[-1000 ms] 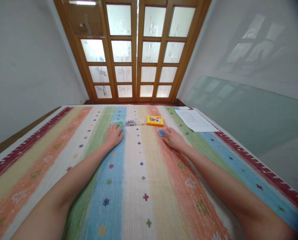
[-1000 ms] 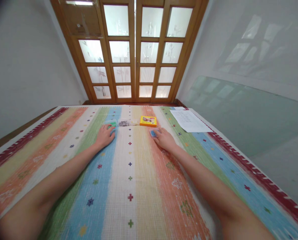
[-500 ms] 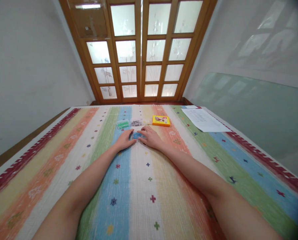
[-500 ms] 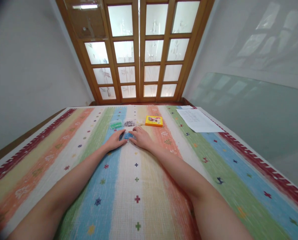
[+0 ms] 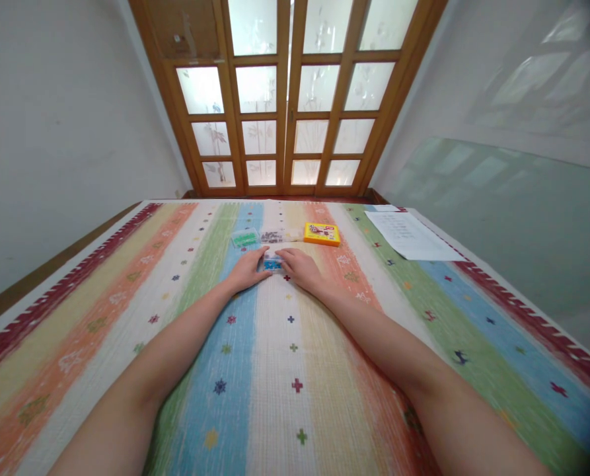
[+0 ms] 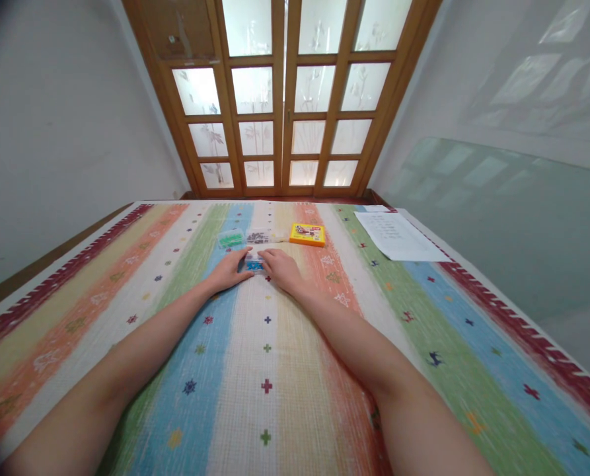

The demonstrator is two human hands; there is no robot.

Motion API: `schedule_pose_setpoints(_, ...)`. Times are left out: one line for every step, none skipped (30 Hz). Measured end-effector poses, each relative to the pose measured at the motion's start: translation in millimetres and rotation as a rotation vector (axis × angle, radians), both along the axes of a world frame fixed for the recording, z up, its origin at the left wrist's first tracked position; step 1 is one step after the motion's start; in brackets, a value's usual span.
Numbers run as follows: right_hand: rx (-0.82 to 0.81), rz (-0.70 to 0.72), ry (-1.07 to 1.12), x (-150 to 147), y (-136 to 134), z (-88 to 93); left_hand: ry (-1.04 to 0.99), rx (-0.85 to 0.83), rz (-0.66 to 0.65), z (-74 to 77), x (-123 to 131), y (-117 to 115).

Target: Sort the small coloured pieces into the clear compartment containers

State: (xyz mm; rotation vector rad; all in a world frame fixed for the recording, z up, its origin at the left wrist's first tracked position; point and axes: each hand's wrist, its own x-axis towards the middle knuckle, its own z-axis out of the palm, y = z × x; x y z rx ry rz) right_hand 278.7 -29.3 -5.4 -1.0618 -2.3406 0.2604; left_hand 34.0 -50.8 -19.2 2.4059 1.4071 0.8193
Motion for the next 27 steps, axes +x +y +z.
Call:
schedule_pose_setpoints(-0.013,-0.016,0.035,1,1,-0.3,-0.023,-0.004,-0.006,1.4,0,-2)
schedule_pose_setpoints(-0.029,-0.027,0.085,2,2,-0.7,-0.044,-0.007,-0.016,3.1,0,-4)
schedule_pose_setpoints(-0.049,-0.032,0.142,5,3,-0.9,-0.060,-0.009,-0.028,5.2,0,-6)
schedule_pose_setpoints(-0.068,-0.032,0.201,7,3,-0.9,-0.069,-0.008,-0.041,7.6,0,-9)
schedule_pose_setpoints(-0.084,-0.029,0.259,9,4,-0.8,-0.072,-0.004,-0.054,10.4,1,-11)
schedule_pose_setpoints(-0.095,-0.023,0.311,11,5,-0.5,-0.069,0.005,-0.068,13.5,1,-14)
schedule_pose_setpoints(-0.101,-0.018,0.357,13,6,-0.2,-0.062,0.016,-0.080,16.8,1,-16)
schedule_pose_setpoints(-0.105,-0.017,0.400,13,6,0.0,-0.055,0.030,-0.086,20.0,1,-18)
schedule_pose_setpoints(-0.112,-0.016,0.438,13,6,0.0,-0.048,0.045,-0.083,22.9,1,-19)
schedule_pose_setpoints(-0.125,-0.015,0.471,13,7,-0.4,-0.043,0.057,-0.075,25.3,1,-21)
schedule_pose_setpoints(-0.144,-0.009,0.497,12,6,-1.0,-0.040,0.067,-0.062,27.0,0,-21)
schedule_pose_setpoints(-0.162,-0.002,0.518,10,6,-1.8,-0.042,0.075,-0.047,27.9,0,-22)
schedule_pose_setpoints(-0.178,0.007,0.535,8,5,-2.7,-0.050,0.080,-0.035,28.1,0,-22)
schedule_pose_setpoints(-0.188,0.019,0.551,7,4,-3.5,-0.065,0.080,-0.030,27.6,-1,-21)
schedule_pose_setpoints(-0.192,0.033,0.567,5,2,-4.0,-0.086,0.072,-0.030,26.5,-1,-21)
schedule_pose_setpoints(-0.192,0.047,0.581,3,0,-4.4,-0.112,0.057,-0.033,25.0,-1,-21)
schedule_pose_setpoints(-0.193,0.058,0.594,1,-1,-4.5,-0.143,0.037,-0.037,23.2,-1,-20)
schedule_pose_setpoints(-0.196,0.066,0.604,-1,-2,-4.4,-0.177,0.015,-0.042,21.4,-1,-19)
schedule_pose_setpoints(-0.201,0.069,0.612,-2,-3,-4.3,-0.213,-0.005,-0.046,19.6,-2,-19)
schedule_pose_setpoints(-0.207,0.070,0.621,-3,-4,-4.2,-0.249,-0.022,-0.052,18.1,-2,-18)
schedule_pose_setpoints(-0.215,0.073,0.629,-4,-4,-4.3,-0.285,-0.035,-0.056,16.7,-2,-17)
schedule_pose_setpoints(-0.223,0.078,0.639,-4,-4,-4.6,-0.319,-0.046,-0.063,15.5,-2,-16)
schedule_pose_setpoints(-0.231,0.087,0.647,-4,-4,-5.1,-0.350,-0.059,-0.070,14.6,-2,-15)
schedule_pose_setpoints(-0.238,0.098,0.653,-4,-3,-5.7,-0.378,-0.076,-0.078,13.8,-1,-15)
schedule_pose_setpoints(-0.244,0.107,0.656,-5,-3,-6.4,-0.403,-0.094,-0.084,13.1,-1,-14)
schedule_pose_setpoints(-0.248,0.114,0.658,-5,-3,-7.0,-0.423,-0.111,-0.086,12.6,-1,-14)
schedule_pose_setpoints(-0.250,0.121,0.659,-5,-3,-7.5,-0.439,-0.120,-0.081,12.1,-1,-13)
